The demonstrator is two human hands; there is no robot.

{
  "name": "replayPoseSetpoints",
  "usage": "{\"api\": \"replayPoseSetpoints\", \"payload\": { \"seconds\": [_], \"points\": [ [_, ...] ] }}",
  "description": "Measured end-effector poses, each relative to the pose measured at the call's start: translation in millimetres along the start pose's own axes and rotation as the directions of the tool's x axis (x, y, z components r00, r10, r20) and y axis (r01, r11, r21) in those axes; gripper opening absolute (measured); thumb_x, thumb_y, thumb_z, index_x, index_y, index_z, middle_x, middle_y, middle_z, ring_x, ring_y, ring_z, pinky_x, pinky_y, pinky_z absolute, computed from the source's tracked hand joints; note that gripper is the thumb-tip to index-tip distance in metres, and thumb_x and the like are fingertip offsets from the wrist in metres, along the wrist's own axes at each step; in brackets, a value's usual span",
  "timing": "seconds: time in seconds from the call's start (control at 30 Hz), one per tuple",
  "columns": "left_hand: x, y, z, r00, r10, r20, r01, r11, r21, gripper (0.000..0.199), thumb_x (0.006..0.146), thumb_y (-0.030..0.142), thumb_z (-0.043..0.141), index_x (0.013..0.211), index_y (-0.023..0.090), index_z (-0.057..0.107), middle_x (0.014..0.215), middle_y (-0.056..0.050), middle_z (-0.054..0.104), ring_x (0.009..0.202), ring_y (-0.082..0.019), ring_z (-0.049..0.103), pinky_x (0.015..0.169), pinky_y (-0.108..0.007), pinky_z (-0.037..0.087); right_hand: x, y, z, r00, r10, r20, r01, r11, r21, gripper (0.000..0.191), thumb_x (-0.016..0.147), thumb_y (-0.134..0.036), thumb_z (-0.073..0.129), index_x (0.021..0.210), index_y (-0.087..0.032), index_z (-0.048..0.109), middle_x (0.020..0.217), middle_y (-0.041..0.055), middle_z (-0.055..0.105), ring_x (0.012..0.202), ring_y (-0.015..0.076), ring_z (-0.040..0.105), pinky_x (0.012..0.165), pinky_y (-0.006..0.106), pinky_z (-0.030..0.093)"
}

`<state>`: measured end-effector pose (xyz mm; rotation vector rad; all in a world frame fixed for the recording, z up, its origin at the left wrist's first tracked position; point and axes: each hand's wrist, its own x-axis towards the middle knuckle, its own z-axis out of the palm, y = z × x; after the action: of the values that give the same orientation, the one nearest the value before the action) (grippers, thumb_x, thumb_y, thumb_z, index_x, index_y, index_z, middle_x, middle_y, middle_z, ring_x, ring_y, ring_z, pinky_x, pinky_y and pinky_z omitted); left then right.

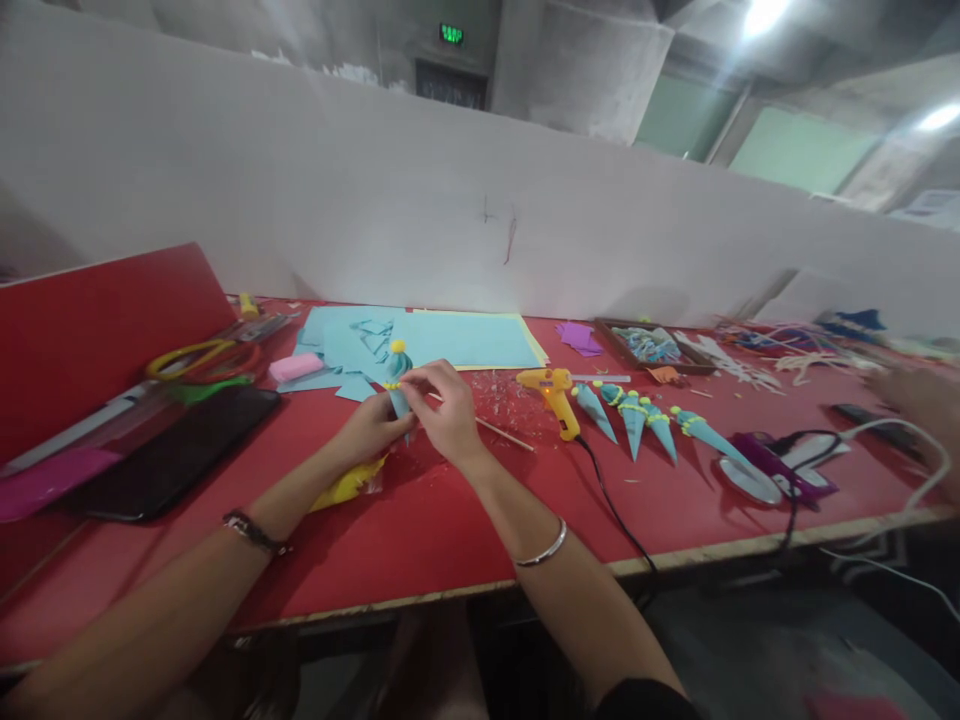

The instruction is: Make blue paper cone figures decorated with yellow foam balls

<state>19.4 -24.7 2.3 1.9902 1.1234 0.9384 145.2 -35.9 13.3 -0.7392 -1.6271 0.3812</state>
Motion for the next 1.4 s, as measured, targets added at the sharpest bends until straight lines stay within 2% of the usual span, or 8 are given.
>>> {"api": "replayPoseSetpoints", "payload": {
  "seconds": [0.27, 0.6, 0.9, 1.17, 1.4],
  "points": [
    [1.1, -2.1, -0.8, 1.000, 0.016, 0.001, -0.016, 0.999, 0.028, 0.018, 0.068, 0.027, 0.045, 0.053, 0.018, 0.040, 0.044, 0.006, 0.044, 0.044, -0.008, 0.040, 0.042, -0.019, 0.027, 0.3, 0.3, -0.7, 1.000, 0.007, 0.003, -0.007, 0.999, -0.038, 0.007, 0.079, -0.018, 0.052, 0.076, -0.021, 0.057, 0.078, 0.0005, 0.053, 0.076, 0.0117, 0.054, 0.067, 0.024, 0.047],
    [0.3, -0.1, -1.0, 1.000, 0.005, 0.003, -0.005, 1.000, 0.016, 0.018, 0.068, 0.028, 0.045, 0.054, 0.018, 0.041, 0.041, 0.007, 0.043, 0.041, -0.008, 0.040, 0.040, -0.018, 0.028, -0.3, 1.3, 0.1, 1.000, 0.015, 0.010, -0.015, 0.999, 0.033, 0.006, 0.079, -0.021, 0.052, 0.078, -0.021, 0.058, 0.080, 0.0009, 0.053, 0.077, 0.0115, 0.054, 0.067, 0.024, 0.048],
    [0.3, -0.1, -0.6, 1.000, -0.008, 0.017, 0.008, 1.000, -0.021, 0.017, 0.069, 0.027, 0.047, 0.056, 0.017, 0.043, 0.039, 0.007, 0.043, 0.040, -0.007, 0.041, 0.040, -0.017, 0.029, -0.7, 0.0, -0.1, 1.000, -0.002, 0.016, 0.002, 1.000, 0.002, 0.008, 0.080, -0.019, 0.049, 0.079, -0.021, 0.057, 0.080, 0.0014, 0.054, 0.077, 0.0120, 0.054, 0.067, 0.025, 0.048],
    [0.9, 0.0, -1.8, 0.999, -0.033, 0.033, 0.034, 0.998, -0.055, 0.011, 0.070, 0.025, 0.047, 0.064, 0.016, 0.048, 0.044, 0.006, 0.050, 0.041, -0.008, 0.045, 0.040, -0.018, 0.032, 0.4, 0.4, -2.5, 0.996, -0.078, 0.048, 0.083, 0.992, -0.091, 0.010, 0.079, -0.015, 0.051, 0.083, -0.022, 0.058, 0.080, 0.0007, 0.054, 0.072, 0.0111, 0.052, 0.067, 0.026, 0.047],
    [-1.1, 4.4, -2.7, 0.996, -0.060, 0.064, 0.066, 0.993, -0.101, 0.009, 0.072, 0.022, 0.047, 0.065, 0.016, 0.047, 0.039, 0.007, 0.045, 0.035, -0.007, 0.043, 0.037, -0.017, 0.031, 0.7, 1.2, -5.4, 0.989, -0.117, 0.093, 0.130, 0.980, -0.149, 0.011, 0.079, -0.017, 0.053, 0.087, -0.023, 0.058, 0.083, 0.0007, 0.053, 0.072, 0.0111, 0.053, 0.069, 0.027, 0.047]
  ]
}}
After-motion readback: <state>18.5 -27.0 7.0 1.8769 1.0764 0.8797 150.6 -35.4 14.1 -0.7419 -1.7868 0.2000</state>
